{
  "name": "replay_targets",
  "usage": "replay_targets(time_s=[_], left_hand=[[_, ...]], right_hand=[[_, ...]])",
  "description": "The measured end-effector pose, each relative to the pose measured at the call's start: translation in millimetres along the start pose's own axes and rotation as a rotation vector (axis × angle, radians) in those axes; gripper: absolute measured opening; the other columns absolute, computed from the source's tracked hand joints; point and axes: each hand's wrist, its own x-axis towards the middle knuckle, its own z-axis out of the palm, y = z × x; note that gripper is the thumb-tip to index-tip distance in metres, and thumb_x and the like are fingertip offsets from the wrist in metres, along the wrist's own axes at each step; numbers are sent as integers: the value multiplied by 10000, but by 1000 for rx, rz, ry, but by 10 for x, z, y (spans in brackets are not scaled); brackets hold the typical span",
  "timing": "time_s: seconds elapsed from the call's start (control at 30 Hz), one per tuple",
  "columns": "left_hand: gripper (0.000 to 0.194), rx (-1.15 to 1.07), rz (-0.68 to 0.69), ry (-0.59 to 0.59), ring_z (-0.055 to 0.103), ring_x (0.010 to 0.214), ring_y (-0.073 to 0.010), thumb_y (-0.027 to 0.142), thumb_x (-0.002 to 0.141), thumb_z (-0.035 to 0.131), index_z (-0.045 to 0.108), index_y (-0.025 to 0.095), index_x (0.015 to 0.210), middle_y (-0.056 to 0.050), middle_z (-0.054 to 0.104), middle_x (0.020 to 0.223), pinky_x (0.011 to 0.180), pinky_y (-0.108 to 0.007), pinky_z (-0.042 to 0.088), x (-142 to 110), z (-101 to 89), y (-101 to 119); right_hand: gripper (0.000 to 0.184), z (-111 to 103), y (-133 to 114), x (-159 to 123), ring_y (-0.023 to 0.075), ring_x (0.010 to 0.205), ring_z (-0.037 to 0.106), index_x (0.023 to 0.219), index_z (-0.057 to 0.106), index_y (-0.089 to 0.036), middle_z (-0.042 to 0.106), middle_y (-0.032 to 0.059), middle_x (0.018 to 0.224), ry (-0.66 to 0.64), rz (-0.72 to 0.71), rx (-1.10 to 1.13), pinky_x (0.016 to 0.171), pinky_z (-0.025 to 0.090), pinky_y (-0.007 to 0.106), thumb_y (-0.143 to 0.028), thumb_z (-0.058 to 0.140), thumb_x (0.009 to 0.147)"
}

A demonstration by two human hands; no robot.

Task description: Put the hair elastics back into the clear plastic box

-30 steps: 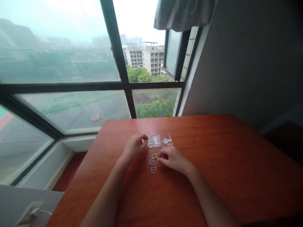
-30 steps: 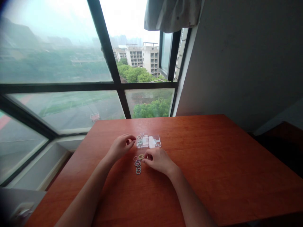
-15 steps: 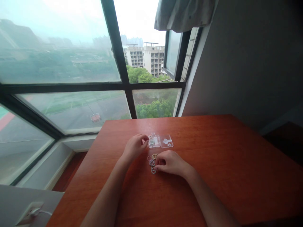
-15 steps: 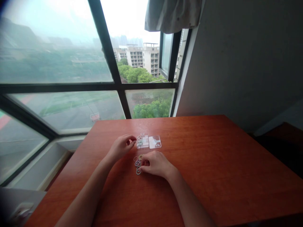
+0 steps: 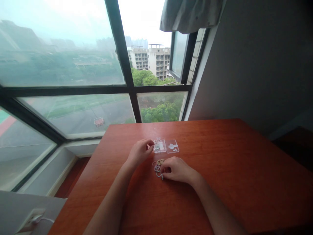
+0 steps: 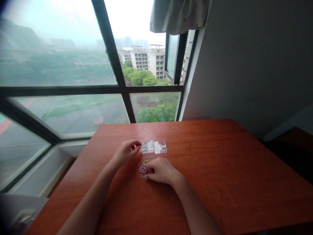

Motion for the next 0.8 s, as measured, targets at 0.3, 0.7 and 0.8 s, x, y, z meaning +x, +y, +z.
replay_targets(time_s=[0.3, 0.7, 0.8], left_hand=[[142, 0, 1, 3, 588, 657, -129, 225, 824, 551, 684, 195, 866, -19, 696, 793, 618, -220, 424, 1, -3, -7], [148, -11, -4, 6, 593, 656, -136, 230, 817, 556, 692, 195, 864, -21, 698, 784, 609, -229, 432, -3, -14, 15], [151, -9, 0, 3, 598, 656, -137, 233, 819, 557, 696, 197, 865, -22, 703, 785, 610, -229, 435, -2, -19, 22]], right_hand=[[220, -20, -21, -13, 108, 653, 607, 903, 735, -247, 704, -33, 754, -18, 18, 15, 602, 367, 181, -141, 621, 748], [311, -31, -62, -15, 106, 649, 606, 930, 744, -272, 719, -39, 797, 12, -19, 6, 616, 391, 177, -86, 562, 759], [353, -46, -64, -18, 117, 669, 610, 963, 748, -279, 722, -29, 817, -19, -46, 8, 632, 400, 186, -71, 556, 751]])
